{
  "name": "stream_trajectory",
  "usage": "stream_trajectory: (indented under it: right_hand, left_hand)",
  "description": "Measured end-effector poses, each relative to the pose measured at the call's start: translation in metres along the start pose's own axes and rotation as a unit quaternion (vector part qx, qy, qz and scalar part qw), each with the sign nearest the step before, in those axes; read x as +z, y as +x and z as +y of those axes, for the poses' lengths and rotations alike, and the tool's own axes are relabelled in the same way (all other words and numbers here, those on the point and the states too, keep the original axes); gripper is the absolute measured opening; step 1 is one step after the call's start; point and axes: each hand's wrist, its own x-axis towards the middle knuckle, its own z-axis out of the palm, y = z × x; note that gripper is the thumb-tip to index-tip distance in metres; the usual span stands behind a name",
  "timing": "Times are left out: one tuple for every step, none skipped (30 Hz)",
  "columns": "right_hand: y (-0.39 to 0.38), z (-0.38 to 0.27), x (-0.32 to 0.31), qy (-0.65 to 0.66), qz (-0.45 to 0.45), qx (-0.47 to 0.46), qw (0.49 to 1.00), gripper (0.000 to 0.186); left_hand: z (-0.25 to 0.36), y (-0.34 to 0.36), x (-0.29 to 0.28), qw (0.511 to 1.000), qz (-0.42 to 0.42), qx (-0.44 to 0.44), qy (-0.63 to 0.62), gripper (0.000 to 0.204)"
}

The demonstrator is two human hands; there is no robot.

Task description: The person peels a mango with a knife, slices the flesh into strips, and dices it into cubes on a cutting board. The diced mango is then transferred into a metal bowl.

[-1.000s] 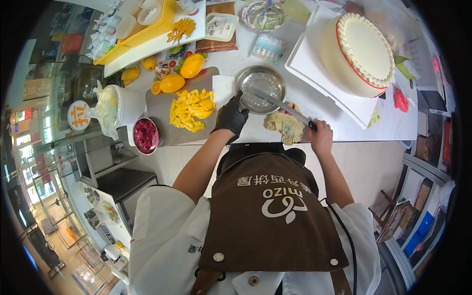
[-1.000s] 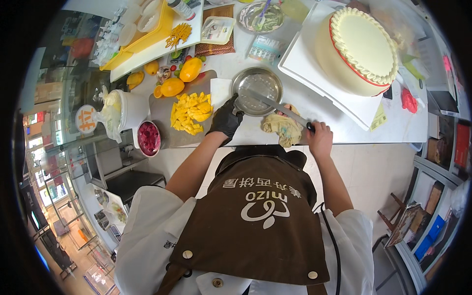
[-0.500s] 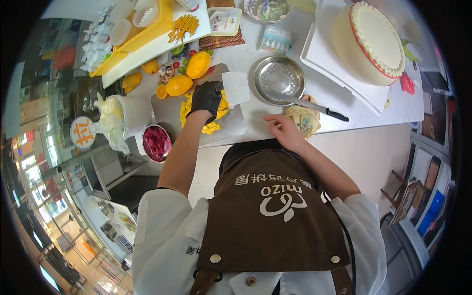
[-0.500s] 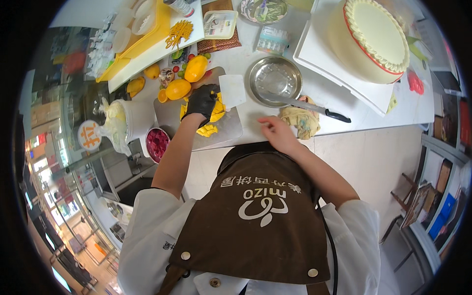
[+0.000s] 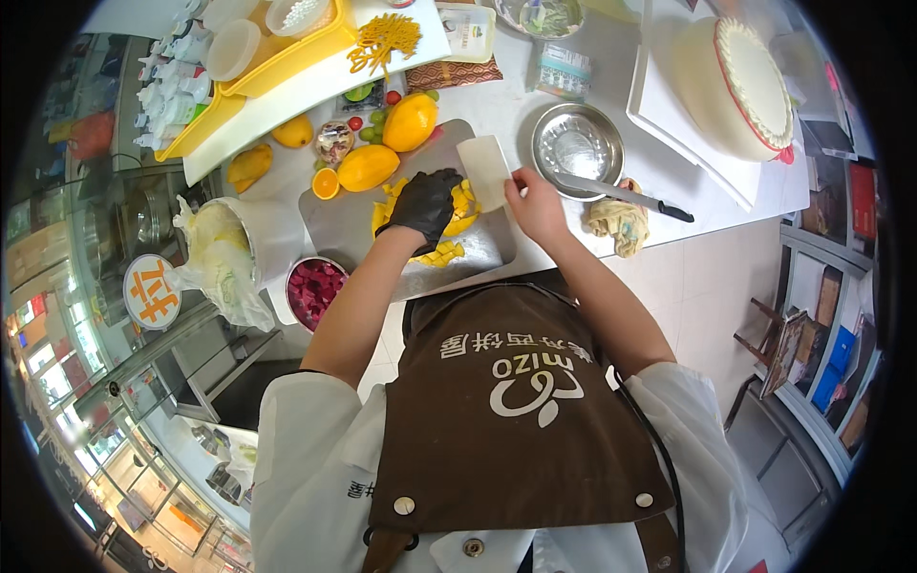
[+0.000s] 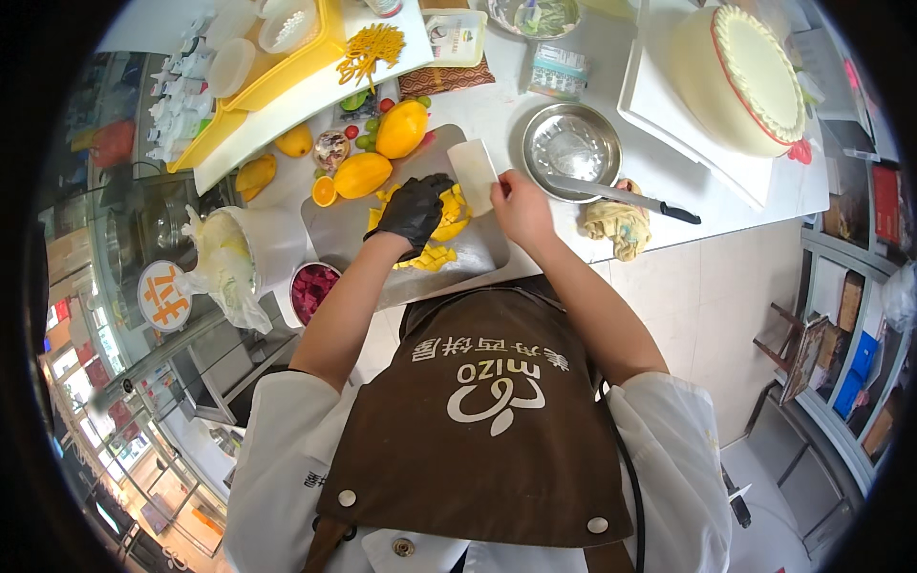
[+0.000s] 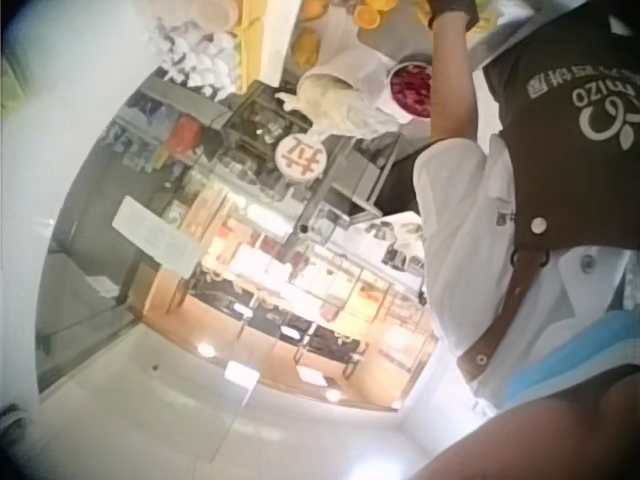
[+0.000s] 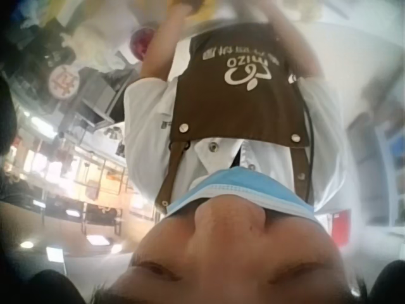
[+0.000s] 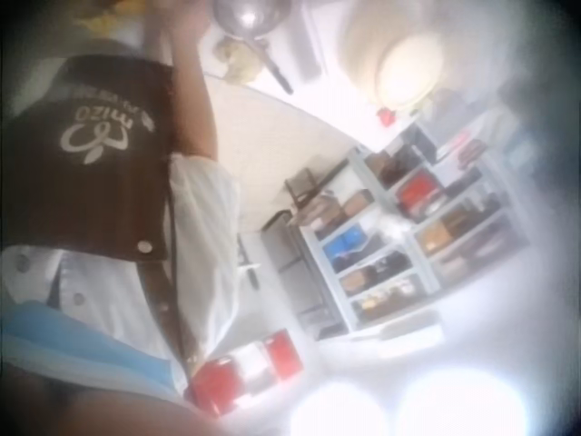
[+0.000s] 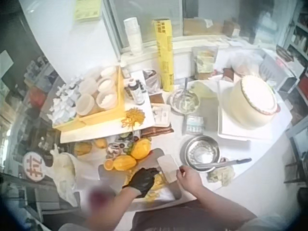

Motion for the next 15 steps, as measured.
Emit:
stream_trajectory:
  right_hand:
    - [0.0,-0.007,-0.009,-0.021,0.01,-0.008,1.0,0.021]
    - [-0.002,-0.008,-0.017,-0.044,0.019,-0.014,0.999,0.02]
    - [-0.005,-0.006,-0.022,-0.052,0.006,-0.005,0.999,0.02]
    - [-0.008,-0.004,-0.027,-0.061,-0.007,0.004,0.998,0.021]
    - [-0.012,0.002,-0.028,-0.076,-0.029,0.024,0.996,0.022]
    - [-0.017,0.013,-0.024,-0.092,-0.05,0.044,0.994,0.023]
    - [-0.019,0.022,-0.018,-0.107,-0.07,0.064,0.99,0.024]
    - [-0.018,0.028,-0.009,-0.109,-0.079,0.067,0.989,0.026]
    - [-0.017,0.03,0.003,-0.111,-0.09,0.07,0.987,0.028]
    - [-0.016,0.032,0.015,-0.113,-0.1,0.074,0.986,0.03]
    - [-0.013,0.031,0.03,-0.092,-0.107,0.072,0.987,0.032]
    - [-0.011,0.021,0.039,-0.077,-0.125,0.076,0.986,0.029]
    - [-0.009,0.015,0.049,-0.037,-0.147,0.069,0.986,0.029]
    - [-0.008,0.014,0.056,0.003,-0.168,0.061,0.984,0.028]
    - [-0.009,0.015,0.061,0.053,-0.198,0.097,0.974,0.027]
  left_hand:
    - [-0.006,-0.004,-0.003,1.0,-0.006,0.013,-0.014,0.045]
    - [-0.013,-0.009,-0.006,0.999,-0.013,0.026,-0.028,0.044]
    - [-0.018,-0.015,-0.007,0.998,-0.021,0.038,-0.042,0.043]
    - [-0.02,-0.022,-0.006,0.998,0.028,0.038,-0.038,0.044]
    - [-0.02,-0.03,-0.005,0.996,0.076,0.041,-0.034,0.046]
    - [-0.02,-0.036,-0.004,0.991,0.124,0.044,-0.03,0.048]
    - [-0.027,-0.041,0.006,0.987,0.156,0.04,0.009,0.067]
    - [-0.025,-0.045,0.012,0.986,0.163,0.028,0.028,0.074]
    - [-0.019,-0.05,0.019,0.984,0.17,0.014,0.047,0.081]
    - [-0.017,-0.053,0.026,0.982,0.176,0.0,0.065,0.088]
    - [-0.023,-0.052,0.037,0.982,0.166,0.027,0.082,0.102]
    - [-0.024,-0.052,0.043,0.981,0.181,0.017,0.073,0.102]
    - [-0.024,-0.05,0.05,0.979,0.196,0.007,0.064,0.102]
    - [-0.023,-0.048,0.053,0.976,0.212,-0.003,0.055,0.102]
    - [-0.022,-0.048,0.056,0.972,0.23,-0.005,0.055,0.1]
